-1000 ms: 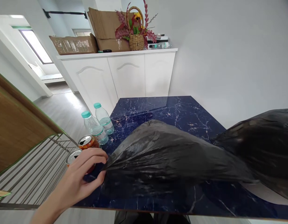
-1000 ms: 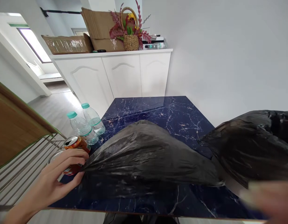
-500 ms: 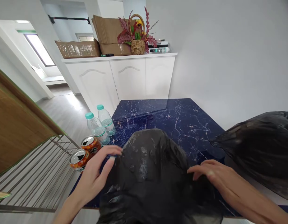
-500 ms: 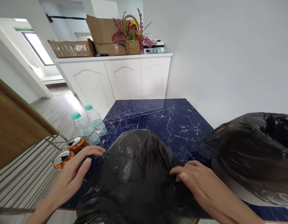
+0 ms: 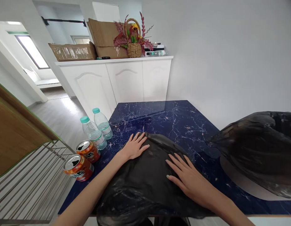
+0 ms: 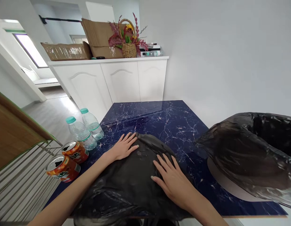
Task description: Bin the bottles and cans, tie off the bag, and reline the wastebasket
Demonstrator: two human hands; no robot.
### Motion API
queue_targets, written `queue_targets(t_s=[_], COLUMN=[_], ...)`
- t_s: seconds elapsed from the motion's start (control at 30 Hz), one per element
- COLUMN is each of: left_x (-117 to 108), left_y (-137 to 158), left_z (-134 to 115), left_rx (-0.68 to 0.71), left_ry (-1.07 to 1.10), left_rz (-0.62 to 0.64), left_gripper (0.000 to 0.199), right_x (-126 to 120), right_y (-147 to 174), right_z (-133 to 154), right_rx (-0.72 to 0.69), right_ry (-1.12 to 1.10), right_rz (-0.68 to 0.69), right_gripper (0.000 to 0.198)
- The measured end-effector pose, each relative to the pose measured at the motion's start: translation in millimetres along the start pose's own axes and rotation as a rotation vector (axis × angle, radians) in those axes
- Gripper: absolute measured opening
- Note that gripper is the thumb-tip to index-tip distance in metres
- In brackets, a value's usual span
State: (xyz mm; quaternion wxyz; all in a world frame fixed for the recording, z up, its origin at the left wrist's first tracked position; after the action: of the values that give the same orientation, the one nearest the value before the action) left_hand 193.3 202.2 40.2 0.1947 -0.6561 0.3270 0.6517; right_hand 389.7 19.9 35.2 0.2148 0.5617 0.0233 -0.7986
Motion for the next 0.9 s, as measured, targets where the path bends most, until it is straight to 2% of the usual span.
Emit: queue_targets(t_s=[0.1,0.2,0.3,0.4,0.43,0.5,0.63,0.7,0.8,0.9], left_x=[5,-4,-13,-9,-5,2,9,5,-9,-22], left_y=[6,11,7,0,-2,-6,-5,0,12,27], left_z=[12,11,3,-1,1,8,20,20,22,25], left_rx=[-0.175,-0.249,-0.138,0.050,0.074,0.037,-0.166,-0.223,-0.229,-0.143], left_ry=[-0.029,-0.061,-0.087,-0.073,-0.057,-0.019,0.011,0.006,-0.009,-0.014], left_rz=[-0.144,-0.272,-0.291,-0.204,-0.179,-0.170,-0.278,-0.326,-0.343,-0.297], left_gripper=[0.063,0.058,0.056,0.059,0.062,0.067,0.072,0.075,0.072,0.059], right_x=[-15,-30,-26,1,11,29,49,55,61,58], right_y=[10,24,32,29,24,13,-10,-16,-13,1], right_z=[0,27,71,109,116,129,145,148,147,132], right_rx=[-0.005,-0.115,-0.357,-0.540,-0.545,-0.540,-0.437,-0.380,-0.415,-0.490], right_ry=[0.018,0.051,0.118,0.181,0.183,0.161,0.050,0.006,-0.034,-0.116], right_rz=[-0.163,-0.282,-0.287,-0.270,-0.279,-0.313,-0.364,-0.362,-0.384,-0.398], right_gripper=[0.061,0.054,0.062,0.080,0.082,0.080,0.065,0.051,0.019,0.016])
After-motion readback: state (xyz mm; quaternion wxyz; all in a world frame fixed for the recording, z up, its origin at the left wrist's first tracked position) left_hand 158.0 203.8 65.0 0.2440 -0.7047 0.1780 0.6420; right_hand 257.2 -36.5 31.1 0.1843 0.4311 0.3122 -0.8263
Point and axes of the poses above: each hand's wrist, its own y-axis away from the middle knuckle, its own x-axis out of the palm, z = x × y, the point moved 7 cm from there along -y, towards the middle knuckle, and after that the axes turned 12 degrees about z, right-handed, at the moved point
